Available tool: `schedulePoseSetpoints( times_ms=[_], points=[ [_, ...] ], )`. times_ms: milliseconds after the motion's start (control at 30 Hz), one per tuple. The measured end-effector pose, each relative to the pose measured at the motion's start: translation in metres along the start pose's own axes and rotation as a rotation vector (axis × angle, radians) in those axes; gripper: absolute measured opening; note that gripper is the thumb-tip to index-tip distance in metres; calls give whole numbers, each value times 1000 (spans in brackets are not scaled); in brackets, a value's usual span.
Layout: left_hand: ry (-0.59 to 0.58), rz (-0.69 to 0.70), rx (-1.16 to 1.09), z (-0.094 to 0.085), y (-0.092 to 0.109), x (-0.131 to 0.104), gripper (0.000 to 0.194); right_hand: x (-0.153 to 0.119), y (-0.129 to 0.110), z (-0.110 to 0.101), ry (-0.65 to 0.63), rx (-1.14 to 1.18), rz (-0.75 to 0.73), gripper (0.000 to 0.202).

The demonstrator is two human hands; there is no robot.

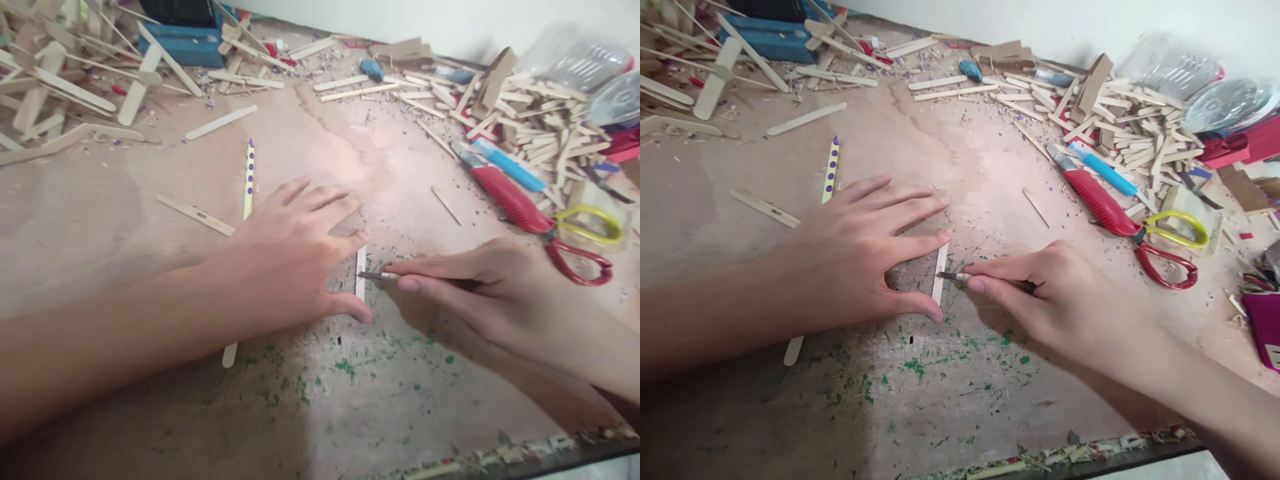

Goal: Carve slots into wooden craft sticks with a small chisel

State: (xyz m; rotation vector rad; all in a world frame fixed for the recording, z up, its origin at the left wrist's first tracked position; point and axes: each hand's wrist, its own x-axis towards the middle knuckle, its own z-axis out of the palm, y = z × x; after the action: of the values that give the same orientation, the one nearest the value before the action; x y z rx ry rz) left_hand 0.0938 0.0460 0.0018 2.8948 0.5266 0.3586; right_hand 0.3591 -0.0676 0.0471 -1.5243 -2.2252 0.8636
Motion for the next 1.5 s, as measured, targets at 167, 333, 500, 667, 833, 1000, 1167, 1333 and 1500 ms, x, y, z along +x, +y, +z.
schedulePoseSetpoints(
  times_ms=[167, 333, 500, 667, 833, 1000, 1167, 1333, 1500],
  points=[
    [-13, 0, -19, -4, 0, 0, 89, -3, 4, 12, 117, -77, -115, 25],
    [-31, 12, -11, -7, 1, -1, 78, -1, 11, 16, 162, -254, -296, 25],
    [27, 13, -3, 1, 0, -2, 88, -1, 9, 5, 126, -178, -260, 21],
    [30, 10, -1, 3, 0, -2, 86, -1, 9, 0, 100, -103, -239, 19],
    [32, 11, -1, 3, -1, -2, 86, 3, 12, 5, 51, -71, -235, 22],
    [36, 18, -12, 3, -2, -2, 88, 5, 15, 9, 55, -70, -262, 26],
    [31, 20, -13, 3, -2, -3, 87, 3, 15, 3, 63, -57, -228, 22],
    [29, 22, -25, -1, 0, -1, 86, 4, 16, -1, 42, 8, -227, 21],
    [-3, -20, -27, -2, 1, -3, 83, 3, 20, -4, 48, 97, -218, 22]
  ],
)
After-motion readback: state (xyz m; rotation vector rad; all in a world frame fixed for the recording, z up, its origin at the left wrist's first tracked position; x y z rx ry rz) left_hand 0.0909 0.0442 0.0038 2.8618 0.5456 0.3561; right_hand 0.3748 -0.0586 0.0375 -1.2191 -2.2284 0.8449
